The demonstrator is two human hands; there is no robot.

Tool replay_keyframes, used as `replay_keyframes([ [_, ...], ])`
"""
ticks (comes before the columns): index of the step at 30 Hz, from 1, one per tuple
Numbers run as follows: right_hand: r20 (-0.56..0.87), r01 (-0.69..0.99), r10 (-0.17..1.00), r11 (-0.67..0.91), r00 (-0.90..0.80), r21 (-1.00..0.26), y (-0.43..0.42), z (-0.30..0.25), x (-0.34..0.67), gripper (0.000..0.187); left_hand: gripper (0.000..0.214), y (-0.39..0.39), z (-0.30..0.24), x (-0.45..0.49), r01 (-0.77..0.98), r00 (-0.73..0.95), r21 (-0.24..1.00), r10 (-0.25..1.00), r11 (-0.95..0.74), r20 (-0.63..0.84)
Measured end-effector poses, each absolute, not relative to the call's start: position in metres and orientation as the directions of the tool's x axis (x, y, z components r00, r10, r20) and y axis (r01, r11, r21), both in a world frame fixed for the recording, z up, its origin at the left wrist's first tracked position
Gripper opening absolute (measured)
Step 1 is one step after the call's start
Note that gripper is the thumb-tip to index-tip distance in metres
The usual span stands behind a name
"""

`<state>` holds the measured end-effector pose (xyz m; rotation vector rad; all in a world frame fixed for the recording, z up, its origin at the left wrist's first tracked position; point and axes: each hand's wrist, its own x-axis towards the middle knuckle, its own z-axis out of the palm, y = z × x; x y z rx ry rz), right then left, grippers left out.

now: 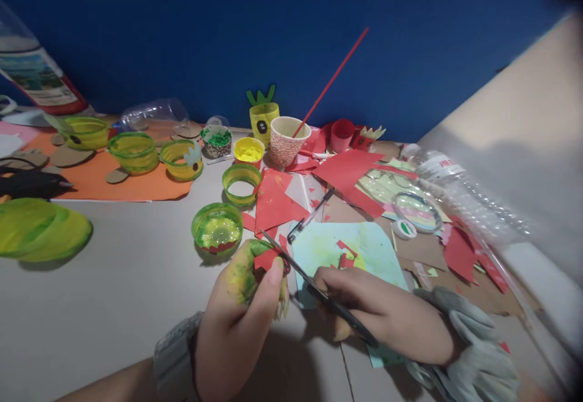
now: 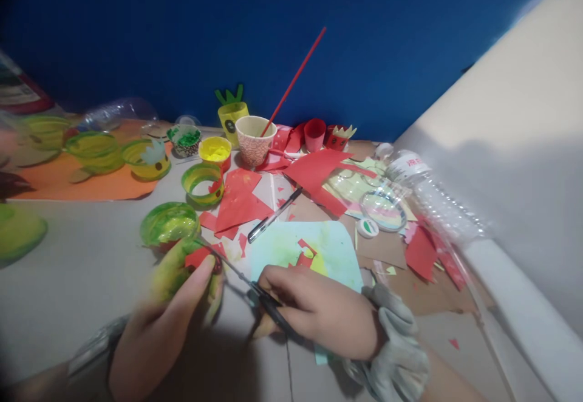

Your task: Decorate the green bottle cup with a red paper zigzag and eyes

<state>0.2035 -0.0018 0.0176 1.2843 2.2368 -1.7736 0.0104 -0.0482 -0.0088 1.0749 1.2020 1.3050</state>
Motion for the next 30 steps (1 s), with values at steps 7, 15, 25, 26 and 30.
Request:
replay_keyframes([
  [7,-0.471,0.583,0.569,0.019,-0.674,-0.812,0.000,0.019,0.203,0.016,0.027,-0.043,0.004,0.011,-0.137,-0.063,0.987,0.993,0.089,-0.098],
  [15,-0.454,0.590,0.574,0.064,-0.681,-0.805,0.001,0.021,0.203,0.016,0.029,-0.043,0.004,0.010,-0.136,-0.069,0.988,0.994,0.069,-0.079],
  [25,-0.447,0.568,0.572,0.040,-0.688,-0.822,-0.001,0.020,0.203,0.018,0.025,-0.046,0.001,0.010,-0.161,-0.119,0.987,0.992,0.028,-0.047],
  [26,-0.452,0.568,0.571,0.031,-0.685,-0.823,-0.001,0.020,0.203,0.018,0.025,-0.045,0.001,0.010,-0.175,-0.109,0.984,0.992,0.042,-0.062],
  [30,-0.462,0.579,0.568,0.032,-0.682,-0.815,-0.001,0.021,0.204,0.019,0.026,-0.043,0.006,0.011,-0.221,-0.076,0.971,0.990,0.096,-0.115],
])
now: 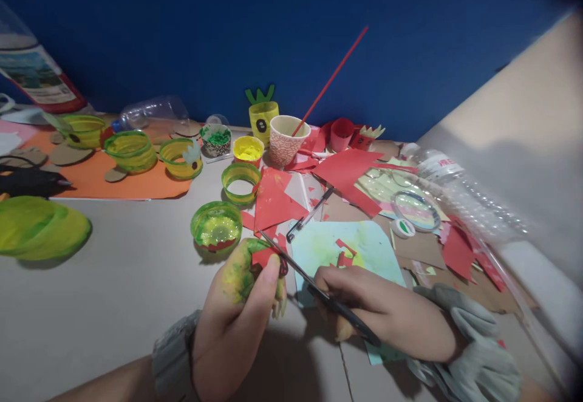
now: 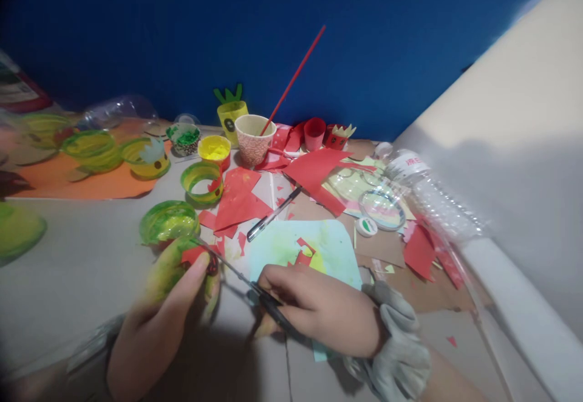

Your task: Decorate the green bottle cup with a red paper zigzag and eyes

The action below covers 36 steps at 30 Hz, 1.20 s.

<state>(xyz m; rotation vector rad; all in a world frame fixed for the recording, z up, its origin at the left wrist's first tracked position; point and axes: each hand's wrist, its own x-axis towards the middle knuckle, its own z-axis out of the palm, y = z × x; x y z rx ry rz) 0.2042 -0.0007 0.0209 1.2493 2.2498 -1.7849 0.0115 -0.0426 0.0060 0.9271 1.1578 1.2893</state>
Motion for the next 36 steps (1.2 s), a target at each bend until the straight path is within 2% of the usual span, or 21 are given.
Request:
replay_keyframes([
  [8,-0.456,0.573,0.563,0.039,-0.689,-0.818,0.000,0.021,0.204,0.016,0.024,-0.043,0.007,0.010,-0.219,-0.033,0.972,0.995,0.089,-0.099],
  [14,-0.458,0.576,0.574,0.029,-0.678,-0.817,-0.001,0.020,0.202,0.017,0.026,-0.049,-0.007,0.011,-0.045,-0.126,0.999,0.992,0.012,-0.017],
  [19,-0.459,0.569,0.581,0.009,-0.672,-0.822,-0.001,0.020,0.203,0.018,0.028,-0.047,-0.002,0.007,-0.026,0.026,0.998,0.998,0.051,-0.050],
  [25,-0.467,0.577,0.580,0.007,-0.668,-0.817,-0.001,0.020,0.204,0.017,0.028,-0.045,-0.002,0.007,0.003,0.029,0.999,0.999,0.034,-0.034],
  [31,-0.456,0.594,0.556,0.085,-0.695,-0.800,0.002,0.022,0.205,0.014,0.029,-0.045,0.000,0.010,-0.091,0.014,0.995,0.999,0.047,-0.046],
  [36,-0.468,0.589,0.561,0.044,-0.683,-0.807,0.001,0.022,0.205,0.015,0.030,-0.046,-0.001,0.008,-0.121,-0.006,0.990,0.998,0.065,-0.066],
])
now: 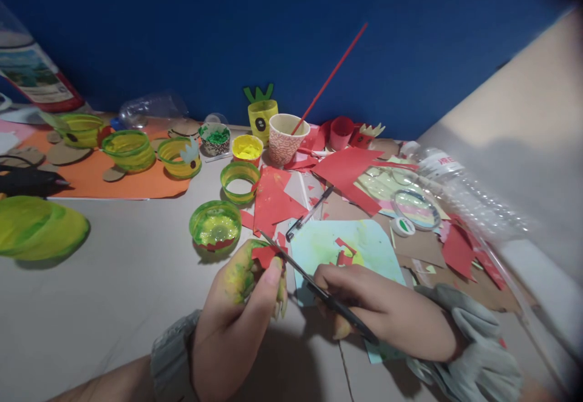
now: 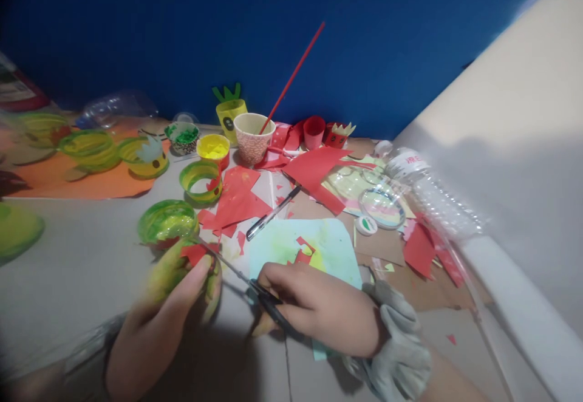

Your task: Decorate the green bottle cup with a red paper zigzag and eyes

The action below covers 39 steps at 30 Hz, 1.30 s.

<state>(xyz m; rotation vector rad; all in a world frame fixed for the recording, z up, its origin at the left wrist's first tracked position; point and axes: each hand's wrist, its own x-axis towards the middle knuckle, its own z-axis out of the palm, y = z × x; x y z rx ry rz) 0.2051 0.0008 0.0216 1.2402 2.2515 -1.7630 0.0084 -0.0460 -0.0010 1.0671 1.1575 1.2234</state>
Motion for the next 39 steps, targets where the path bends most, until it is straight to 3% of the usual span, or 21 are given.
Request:
replay_keyframes([
  [9,-0.463,0.591,0.568,0.053,-0.681,-0.805,0.001,0.022,0.205,0.017,0.028,-0.049,-0.008,0.016,-0.191,-0.183,0.982,0.983,-0.009,-0.027],
  [24,-0.480,0.618,0.570,0.064,-0.667,-0.784,0.001,0.023,0.205,0.016,0.028,-0.049,-0.009,0.012,-0.252,-0.071,0.967,0.996,0.028,-0.047],
  [34,-0.453,0.589,0.572,0.067,-0.684,-0.806,0.001,0.020,0.206,0.018,0.026,-0.053,-0.011,0.009,-0.152,-0.034,0.987,0.998,0.054,-0.059],
  [39,-0.449,0.588,0.572,0.074,-0.686,-0.805,0.001,0.021,0.206,0.018,0.027,-0.054,-0.016,0.010,-0.184,-0.034,0.980,0.996,0.078,-0.085],
])
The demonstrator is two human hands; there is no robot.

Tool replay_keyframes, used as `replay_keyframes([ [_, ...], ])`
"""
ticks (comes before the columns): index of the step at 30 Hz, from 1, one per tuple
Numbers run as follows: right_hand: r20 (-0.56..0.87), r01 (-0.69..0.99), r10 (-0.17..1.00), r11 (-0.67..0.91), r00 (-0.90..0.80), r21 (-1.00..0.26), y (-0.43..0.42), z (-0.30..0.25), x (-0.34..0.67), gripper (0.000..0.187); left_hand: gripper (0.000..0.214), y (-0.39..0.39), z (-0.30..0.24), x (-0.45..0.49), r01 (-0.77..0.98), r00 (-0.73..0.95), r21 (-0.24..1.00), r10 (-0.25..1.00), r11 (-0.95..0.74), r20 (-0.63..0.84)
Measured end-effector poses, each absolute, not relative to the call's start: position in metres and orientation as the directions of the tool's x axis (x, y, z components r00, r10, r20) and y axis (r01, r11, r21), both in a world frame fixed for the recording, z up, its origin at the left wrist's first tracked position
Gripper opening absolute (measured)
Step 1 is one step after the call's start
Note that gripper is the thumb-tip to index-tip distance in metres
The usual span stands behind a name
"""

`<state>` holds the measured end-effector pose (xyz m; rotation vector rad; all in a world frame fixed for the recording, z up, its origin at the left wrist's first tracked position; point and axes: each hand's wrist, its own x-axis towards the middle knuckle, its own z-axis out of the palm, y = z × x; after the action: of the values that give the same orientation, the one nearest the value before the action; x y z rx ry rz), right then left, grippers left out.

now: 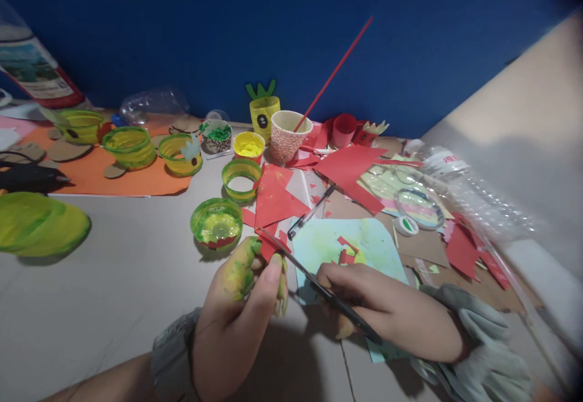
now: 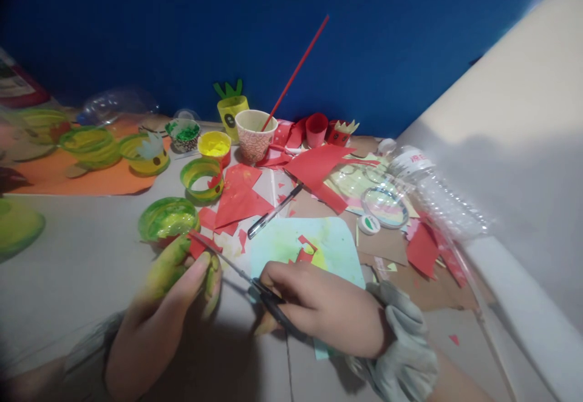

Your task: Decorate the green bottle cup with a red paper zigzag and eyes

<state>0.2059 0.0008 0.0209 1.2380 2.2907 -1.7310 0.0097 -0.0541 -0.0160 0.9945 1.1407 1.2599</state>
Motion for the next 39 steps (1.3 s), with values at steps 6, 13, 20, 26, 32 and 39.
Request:
replay_keyframes([
  [6,-0.448,0.595,0.568,0.092,-0.690,-0.799,0.001,0.021,0.206,0.018,0.029,-0.054,-0.017,0.012,-0.158,-0.052,0.984,0.994,0.084,-0.093],
  [13,-0.461,0.611,0.565,0.100,-0.685,-0.785,0.001,0.022,0.206,0.018,0.028,-0.053,-0.013,0.010,-0.142,-0.038,0.990,0.999,0.021,-0.026],
  [20,-0.472,0.625,0.552,0.118,-0.688,-0.772,0.003,0.025,0.205,0.017,0.028,-0.049,-0.007,0.009,-0.141,-0.041,0.989,0.998,0.038,-0.044],
  [26,-0.456,0.611,0.560,0.118,-0.692,-0.783,0.004,0.026,0.205,0.019,0.027,-0.047,-0.003,0.008,-0.083,0.001,0.995,0.999,0.049,-0.049],
  [32,-0.445,0.604,0.561,0.129,-0.699,-0.786,0.004,0.025,0.205,0.017,0.026,-0.048,-0.005,0.011,-0.194,-0.048,0.981,0.998,0.026,-0.036],
  [39,-0.460,0.610,0.565,0.098,-0.685,-0.786,0.002,0.024,0.205,0.018,0.026,-0.048,-0.004,0.011,-0.252,-0.084,0.967,0.995,0.024,-0.047],
])
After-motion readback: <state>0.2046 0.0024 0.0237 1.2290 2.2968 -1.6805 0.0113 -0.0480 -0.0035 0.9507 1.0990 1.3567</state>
